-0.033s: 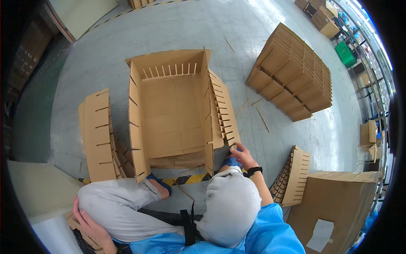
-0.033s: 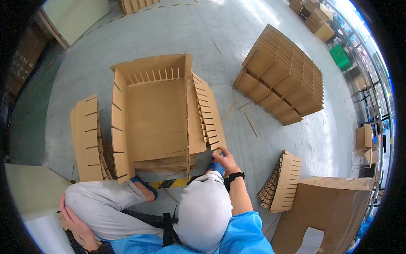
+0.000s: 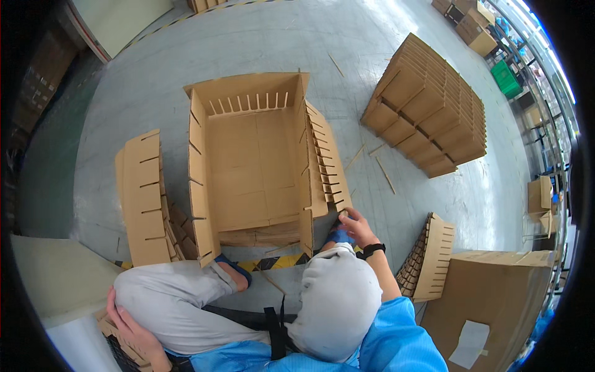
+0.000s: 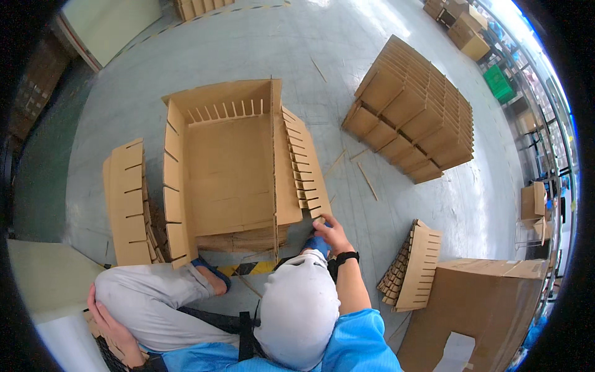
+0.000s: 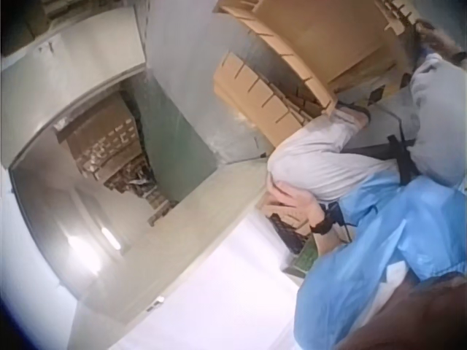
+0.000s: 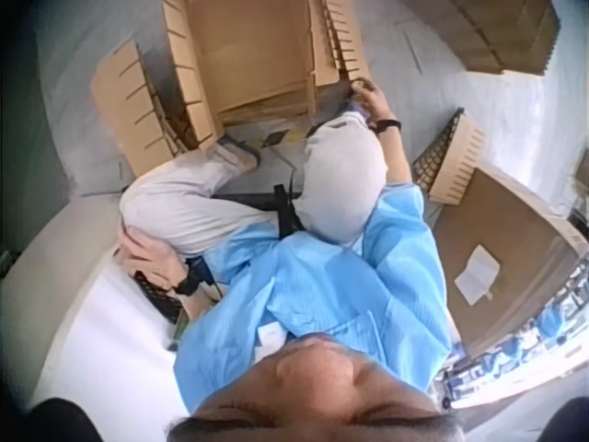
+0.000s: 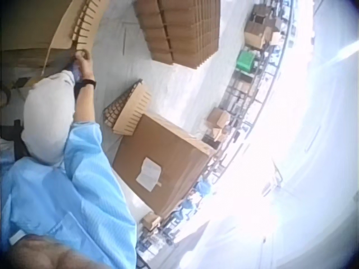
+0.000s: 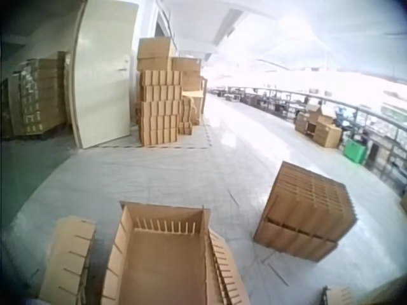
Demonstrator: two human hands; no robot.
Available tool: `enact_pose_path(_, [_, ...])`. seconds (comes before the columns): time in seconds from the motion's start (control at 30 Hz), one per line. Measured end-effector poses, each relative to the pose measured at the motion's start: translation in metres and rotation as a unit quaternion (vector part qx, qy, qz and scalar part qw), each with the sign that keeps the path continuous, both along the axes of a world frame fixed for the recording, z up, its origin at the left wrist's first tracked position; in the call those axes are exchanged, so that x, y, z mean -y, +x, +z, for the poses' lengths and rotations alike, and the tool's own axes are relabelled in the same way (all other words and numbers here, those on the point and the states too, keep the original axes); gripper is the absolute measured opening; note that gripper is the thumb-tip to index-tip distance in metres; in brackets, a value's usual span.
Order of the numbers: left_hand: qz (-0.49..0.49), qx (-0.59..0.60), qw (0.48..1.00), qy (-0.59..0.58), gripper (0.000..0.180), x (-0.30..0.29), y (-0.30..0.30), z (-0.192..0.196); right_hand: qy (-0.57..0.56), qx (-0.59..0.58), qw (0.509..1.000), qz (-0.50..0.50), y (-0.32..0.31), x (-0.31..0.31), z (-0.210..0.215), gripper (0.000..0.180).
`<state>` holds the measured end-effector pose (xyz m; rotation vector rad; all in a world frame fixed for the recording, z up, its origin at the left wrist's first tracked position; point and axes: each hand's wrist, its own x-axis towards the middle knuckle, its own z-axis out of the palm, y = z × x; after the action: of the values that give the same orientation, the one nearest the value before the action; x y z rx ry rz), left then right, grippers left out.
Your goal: Assemble cardboard divider partitions for a shipping box while sitting on the floor.
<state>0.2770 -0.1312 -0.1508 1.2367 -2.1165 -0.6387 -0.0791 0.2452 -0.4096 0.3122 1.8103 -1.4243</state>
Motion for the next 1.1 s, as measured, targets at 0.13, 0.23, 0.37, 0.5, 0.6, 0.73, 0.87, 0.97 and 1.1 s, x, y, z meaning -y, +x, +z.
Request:
enact_pose_path(0.13, [-0.017,-0.019,1.000,-0.010,0.037,0.009,0.009,-0.011,-0.039,-0.010,0.993,-0.107,-0.003,0.007,0.014,0.063])
enact_pose_path(0.23, [-0.024,-0.047,0.998,-0.016,0.038,0.009,0.009,-0.016,0.142,-0.279,0.948,-0.051,0.001,0.013,-0.013,0.037])
enact_pose_path(0.37, [-0.030,-0.068,0.997,0.002,0.036,0.008,0.008,-0.011,0.413,-0.447,0.793,-0.004,0.006,0.025,0.015,0.024])
enact_pose_path(0.5, [-0.054,-0.083,0.995,-0.002,0.028,0.004,0.006,-0.010,0.435,-0.459,0.772,-0.069,-0.028,-0.006,0.072,0.023])
enact_pose_path(0.6, [-0.064,-0.167,0.984,0.019,0.025,-0.011,-0.015,0.011,0.289,-0.585,0.746,-0.134,-0.046,-0.048,0.143,0.024])
enact_pose_path(0.73, [-0.230,-0.260,0.932,0.103,0.026,-0.025,-0.089,0.054,0.171,-0.568,0.781,-0.196,-0.018,-0.073,0.274,0.031])
enact_pose_path(0.87, [-0.392,-0.290,0.846,0.213,0.039,-0.035,-0.165,0.067,-0.011,-0.592,0.784,-0.189,0.023,-0.083,0.386,0.031])
enact_pose_path(0.97, [-0.354,-0.317,0.837,0.271,0.044,-0.023,-0.184,0.093,-0.095,-0.551,0.824,-0.093,0.040,-0.059,0.420,0.029])
enact_pose_path(1.1, [-0.382,-0.207,0.791,0.430,0.044,0.012,-0.164,0.090,-0.127,-0.462,0.870,-0.115,0.056,0.004,0.404,0.026])
